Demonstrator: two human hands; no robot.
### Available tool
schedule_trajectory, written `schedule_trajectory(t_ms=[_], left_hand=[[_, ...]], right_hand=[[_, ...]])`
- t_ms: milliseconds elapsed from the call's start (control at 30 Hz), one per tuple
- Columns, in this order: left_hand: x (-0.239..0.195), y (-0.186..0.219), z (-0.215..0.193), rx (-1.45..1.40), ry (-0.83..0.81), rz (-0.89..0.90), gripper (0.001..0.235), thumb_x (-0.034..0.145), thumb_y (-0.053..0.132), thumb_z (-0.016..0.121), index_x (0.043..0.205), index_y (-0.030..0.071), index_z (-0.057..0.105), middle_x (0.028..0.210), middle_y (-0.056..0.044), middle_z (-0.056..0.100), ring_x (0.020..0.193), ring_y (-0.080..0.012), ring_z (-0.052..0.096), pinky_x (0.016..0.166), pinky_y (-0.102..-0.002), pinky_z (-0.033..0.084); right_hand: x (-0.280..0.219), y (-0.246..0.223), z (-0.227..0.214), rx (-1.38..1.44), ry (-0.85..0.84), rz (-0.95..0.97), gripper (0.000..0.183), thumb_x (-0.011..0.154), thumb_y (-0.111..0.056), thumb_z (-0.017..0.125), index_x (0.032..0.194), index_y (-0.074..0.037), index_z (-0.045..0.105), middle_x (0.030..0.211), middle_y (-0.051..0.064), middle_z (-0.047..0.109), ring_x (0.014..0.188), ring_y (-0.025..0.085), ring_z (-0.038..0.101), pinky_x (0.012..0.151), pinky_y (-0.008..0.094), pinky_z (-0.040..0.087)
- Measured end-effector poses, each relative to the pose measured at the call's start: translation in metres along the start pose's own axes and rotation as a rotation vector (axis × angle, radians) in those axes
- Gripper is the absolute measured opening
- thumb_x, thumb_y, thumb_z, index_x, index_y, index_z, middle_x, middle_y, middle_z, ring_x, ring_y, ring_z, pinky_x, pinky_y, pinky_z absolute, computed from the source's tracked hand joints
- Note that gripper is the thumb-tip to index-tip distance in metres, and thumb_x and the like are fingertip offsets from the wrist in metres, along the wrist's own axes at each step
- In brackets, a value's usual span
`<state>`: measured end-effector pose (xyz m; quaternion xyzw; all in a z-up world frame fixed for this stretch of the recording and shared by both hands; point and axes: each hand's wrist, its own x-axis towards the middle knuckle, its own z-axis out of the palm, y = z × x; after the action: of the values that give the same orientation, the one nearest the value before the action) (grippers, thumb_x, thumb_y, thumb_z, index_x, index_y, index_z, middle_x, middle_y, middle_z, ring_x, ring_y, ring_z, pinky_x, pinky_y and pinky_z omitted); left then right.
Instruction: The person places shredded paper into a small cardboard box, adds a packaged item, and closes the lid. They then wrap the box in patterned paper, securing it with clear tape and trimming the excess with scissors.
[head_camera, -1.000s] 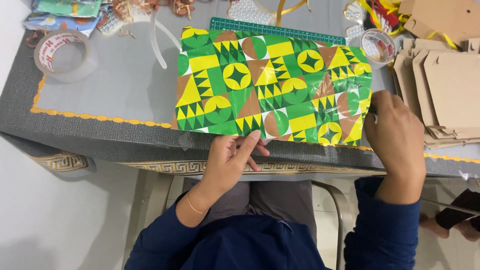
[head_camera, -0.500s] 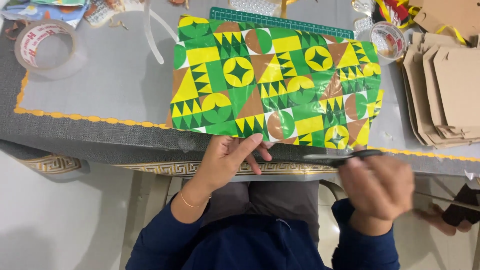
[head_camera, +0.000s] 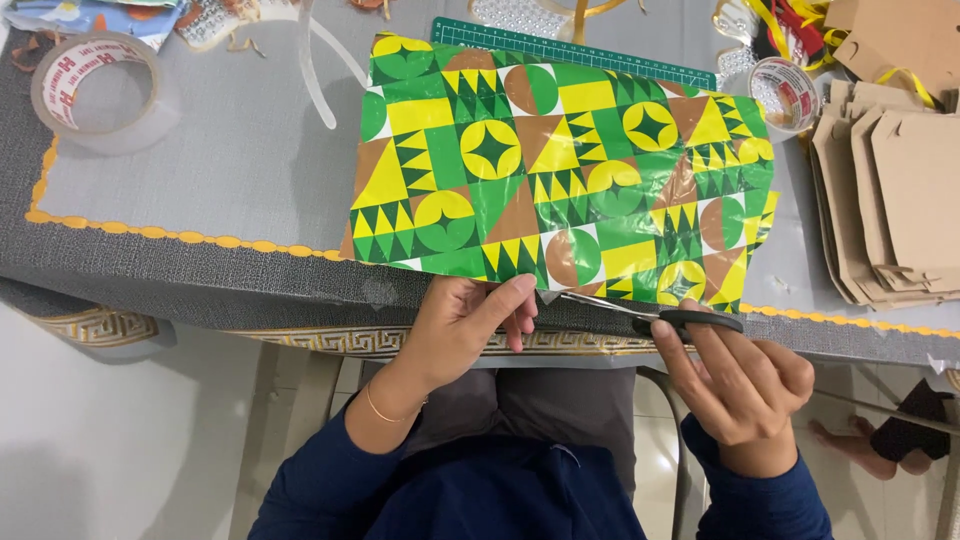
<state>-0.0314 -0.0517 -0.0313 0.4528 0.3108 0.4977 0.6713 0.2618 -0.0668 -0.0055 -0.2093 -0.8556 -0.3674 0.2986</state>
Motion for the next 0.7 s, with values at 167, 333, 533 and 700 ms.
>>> schedule_trajectory(t_ms=[167, 333, 533, 700], left_hand=[[0.0, 0.0, 0.0, -0.034, -0.006, 0.019, 0.029, 0.102, 0.021, 0.058, 0.084, 0.0, 0.065, 0.074, -0.009, 0.065, 0.064, -0.0166, 0.065, 0.051, -0.027, 0.06], [0.001, 0.0, 0.0, -0.039, -0.001, 0.01, 0.028, 0.102, 0.02, 0.059, 0.084, 0.0, 0.066, 0.075, -0.009, 0.066, 0.063, -0.0172, 0.066, 0.05, -0.028, 0.06], [0.001, 0.001, -0.002, -0.065, -0.029, 0.013, 0.03, 0.103, 0.02, 0.058, 0.083, -0.001, 0.067, 0.074, -0.011, 0.066, 0.062, -0.0183, 0.065, 0.052, -0.028, 0.06], [0.001, 0.003, -0.004, -0.047, -0.042, -0.013, 0.037, 0.103, 0.024, 0.057, 0.078, -0.001, 0.067, 0.071, -0.012, 0.068, 0.055, -0.0199, 0.064, 0.054, -0.028, 0.057]], right_hand=[[0.009, 0.001, 0.006, -0.022, 0.032, -0.016, 0.02, 0.096, 0.001, 0.07, 0.095, -0.012, 0.086, 0.076, 0.009, 0.074, 0.059, 0.019, 0.067, 0.074, 0.031, 0.031], [0.012, 0.0, 0.01, 0.001, 0.042, -0.033, 0.015, 0.094, 0.002, 0.077, 0.093, -0.011, 0.085, 0.076, 0.009, 0.074, 0.06, 0.018, 0.067, 0.076, 0.03, 0.031], [0.015, 0.001, 0.013, 0.003, 0.048, -0.034, 0.012, 0.094, 0.001, 0.079, 0.094, -0.01, 0.084, 0.08, 0.011, 0.076, 0.062, 0.019, 0.07, 0.076, 0.03, 0.031], [0.013, 0.004, 0.018, 0.012, 0.078, -0.051, 0.013, 0.094, 0.0, 0.078, 0.092, -0.011, 0.085, 0.078, 0.009, 0.076, 0.062, 0.019, 0.071, 0.074, 0.03, 0.032]])
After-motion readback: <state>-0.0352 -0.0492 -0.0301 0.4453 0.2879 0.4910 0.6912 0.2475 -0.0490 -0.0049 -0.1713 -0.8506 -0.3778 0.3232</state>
